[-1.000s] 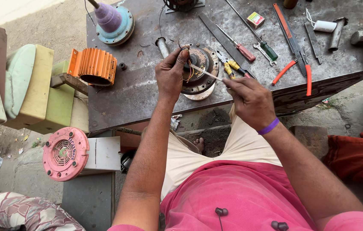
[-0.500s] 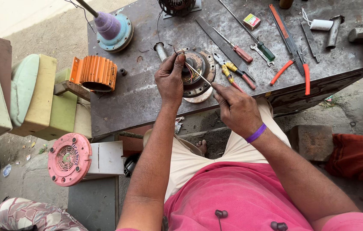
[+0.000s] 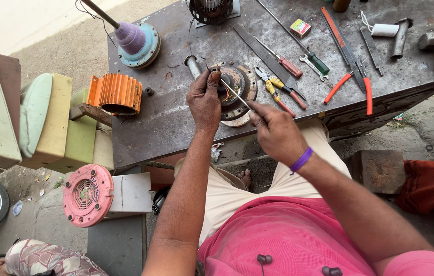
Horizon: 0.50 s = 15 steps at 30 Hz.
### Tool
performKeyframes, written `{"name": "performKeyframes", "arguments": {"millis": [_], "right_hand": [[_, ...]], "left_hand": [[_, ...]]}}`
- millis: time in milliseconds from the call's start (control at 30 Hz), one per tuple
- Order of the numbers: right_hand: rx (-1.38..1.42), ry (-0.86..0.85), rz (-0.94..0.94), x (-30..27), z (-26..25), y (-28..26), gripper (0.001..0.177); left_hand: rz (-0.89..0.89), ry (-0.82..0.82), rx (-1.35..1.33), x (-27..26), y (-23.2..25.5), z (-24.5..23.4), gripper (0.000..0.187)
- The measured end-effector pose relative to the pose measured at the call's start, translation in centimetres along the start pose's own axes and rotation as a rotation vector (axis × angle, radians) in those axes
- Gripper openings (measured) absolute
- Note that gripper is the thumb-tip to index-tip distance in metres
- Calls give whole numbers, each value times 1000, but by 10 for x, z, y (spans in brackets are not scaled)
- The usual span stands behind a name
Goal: The person repairs an electric motor by using a screwdriver to pry apart components, handling internal wiring, and prying at a metal hub with a tool.
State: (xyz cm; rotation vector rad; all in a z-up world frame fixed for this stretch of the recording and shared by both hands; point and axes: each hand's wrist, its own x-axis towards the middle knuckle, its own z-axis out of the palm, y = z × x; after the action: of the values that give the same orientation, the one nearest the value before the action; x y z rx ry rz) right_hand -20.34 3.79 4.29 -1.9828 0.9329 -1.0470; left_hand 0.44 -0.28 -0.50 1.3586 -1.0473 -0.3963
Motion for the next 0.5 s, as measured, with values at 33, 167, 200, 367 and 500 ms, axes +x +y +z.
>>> {"name": "performKeyframes", "arguments": {"millis": [33,167,200,367,500], "right_hand": [[-133,-27,-48,5,-8,0,32],[-641,-140,-221,22,-41,2,42],[-762,-173,-262,26,-47,2,44],[-724,-143,-290,28,-50,2,36],[-167,-73,-162,16,-25,7,30]], "left_hand": [[-12,-16,-7,0,0,-1,37],[28,-63,-31,3,2,-3,38],[10,-69,-39,3,3,-4,38],[5,-49,-13,0,2,-1,39],[5,-25,-48,-2,-3,0,38]]}}
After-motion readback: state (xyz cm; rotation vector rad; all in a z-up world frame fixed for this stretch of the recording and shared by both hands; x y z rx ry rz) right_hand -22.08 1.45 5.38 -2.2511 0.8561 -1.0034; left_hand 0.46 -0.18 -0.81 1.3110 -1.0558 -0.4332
